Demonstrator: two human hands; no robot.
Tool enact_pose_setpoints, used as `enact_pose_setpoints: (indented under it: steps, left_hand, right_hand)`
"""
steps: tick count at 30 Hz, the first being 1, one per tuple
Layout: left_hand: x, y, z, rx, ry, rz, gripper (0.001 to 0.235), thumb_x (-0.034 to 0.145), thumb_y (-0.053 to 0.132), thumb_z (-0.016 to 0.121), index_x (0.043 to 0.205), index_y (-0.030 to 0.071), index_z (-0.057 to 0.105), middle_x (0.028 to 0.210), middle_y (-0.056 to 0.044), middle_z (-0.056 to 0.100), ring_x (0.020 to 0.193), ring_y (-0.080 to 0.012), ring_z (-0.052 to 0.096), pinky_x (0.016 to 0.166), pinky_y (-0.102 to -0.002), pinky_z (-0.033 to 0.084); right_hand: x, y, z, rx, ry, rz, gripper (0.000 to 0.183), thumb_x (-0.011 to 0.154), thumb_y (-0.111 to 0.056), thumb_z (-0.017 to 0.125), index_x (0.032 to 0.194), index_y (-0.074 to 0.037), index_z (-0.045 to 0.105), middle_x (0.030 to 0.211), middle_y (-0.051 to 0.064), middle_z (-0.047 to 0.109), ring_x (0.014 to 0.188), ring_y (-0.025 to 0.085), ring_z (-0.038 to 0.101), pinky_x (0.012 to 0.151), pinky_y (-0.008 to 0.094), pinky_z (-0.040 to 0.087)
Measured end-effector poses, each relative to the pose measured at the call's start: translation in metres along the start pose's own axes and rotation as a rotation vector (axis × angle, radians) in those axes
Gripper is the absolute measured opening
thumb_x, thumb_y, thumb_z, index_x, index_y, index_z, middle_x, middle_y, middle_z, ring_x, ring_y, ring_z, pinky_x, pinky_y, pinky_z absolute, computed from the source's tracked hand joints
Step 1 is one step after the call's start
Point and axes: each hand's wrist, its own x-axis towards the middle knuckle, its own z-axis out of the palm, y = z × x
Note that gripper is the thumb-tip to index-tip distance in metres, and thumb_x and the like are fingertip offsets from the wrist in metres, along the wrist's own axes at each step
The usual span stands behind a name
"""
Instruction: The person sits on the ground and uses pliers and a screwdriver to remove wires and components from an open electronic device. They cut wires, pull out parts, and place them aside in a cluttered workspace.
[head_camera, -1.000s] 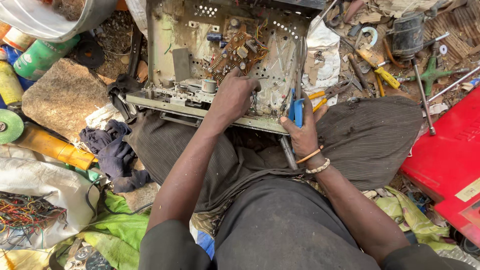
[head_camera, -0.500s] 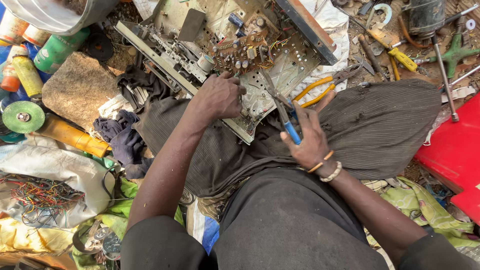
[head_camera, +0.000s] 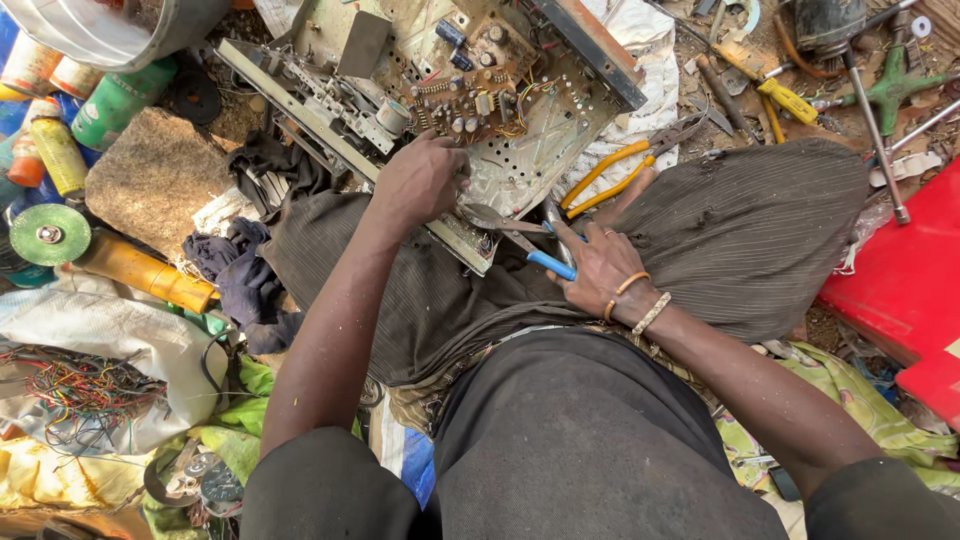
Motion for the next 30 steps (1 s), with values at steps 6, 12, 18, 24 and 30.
enact_pose_setpoints:
  steps: [6, 12, 18, 24, 30]
  left_hand:
    - [-0.005, 0.001, 0.005, -0.014, -0.003, -0.012, 0.018, 0.085, 0.02, 0.077, 0.086, 0.003, 0.072, 0.091, -0.013, 0.071, 0.097, -0.0352, 0.063, 0.092, -0.046, 0.049]
    - [-0.002, 0.005, 0.002, -0.021, -0.003, -0.038, 0.015, 0.085, 0.02, 0.077, 0.089, 0.006, 0.075, 0.092, -0.011, 0.072, 0.101, -0.0344, 0.063, 0.089, -0.046, 0.049]
    - [-0.009, 0.014, 0.002, -0.128, 0.076, -0.169, 0.015, 0.088, 0.021, 0.076, 0.094, 0.008, 0.077, 0.1, -0.01, 0.074, 0.096, -0.0324, 0.068, 0.084, -0.046, 0.052]
    - [0.002, 0.007, -0.019, -0.255, 0.014, -0.178, 0.025, 0.082, 0.024, 0.083, 0.103, 0.01, 0.08, 0.1, -0.013, 0.077, 0.091, -0.0322, 0.074, 0.082, -0.042, 0.056]
    - [0.005, -0.004, -0.024, -0.321, -0.063, -0.129, 0.029, 0.082, 0.013, 0.079, 0.11, 0.007, 0.077, 0.106, -0.012, 0.077, 0.093, -0.0288, 0.075, 0.083, -0.041, 0.057]
  right_hand:
    - [0.013, 0.001, 0.009, -0.023, 0.003, -0.042, 0.074, 0.084, -0.042, 0.075, 0.145, -0.008, 0.05, 0.094, 0.027, 0.062, 0.083, 0.045, 0.065, 0.076, 0.057, 0.052]
    - [0.025, 0.013, 0.018, -0.058, -0.06, -0.059, 0.069, 0.08, -0.031, 0.074, 0.142, -0.011, 0.05, 0.096, 0.025, 0.062, 0.081, 0.042, 0.066, 0.07, 0.056, 0.054]
    - [0.024, 0.023, 0.03, -0.066, -0.131, -0.034, 0.059, 0.085, -0.026, 0.069, 0.141, -0.014, 0.053, 0.096, 0.018, 0.065, 0.083, 0.038, 0.069, 0.072, 0.054, 0.055]
    - [0.012, 0.022, 0.015, 0.087, 0.035, -0.004, 0.071, 0.082, -0.037, 0.076, 0.143, -0.011, 0.051, 0.102, 0.024, 0.062, 0.089, 0.043, 0.067, 0.076, 0.055, 0.055]
    - [-0.001, 0.011, -0.002, 0.163, -0.005, 0.011, 0.08, 0.082, -0.038, 0.077, 0.15, -0.011, 0.046, 0.108, 0.026, 0.06, 0.097, 0.046, 0.064, 0.085, 0.056, 0.053]
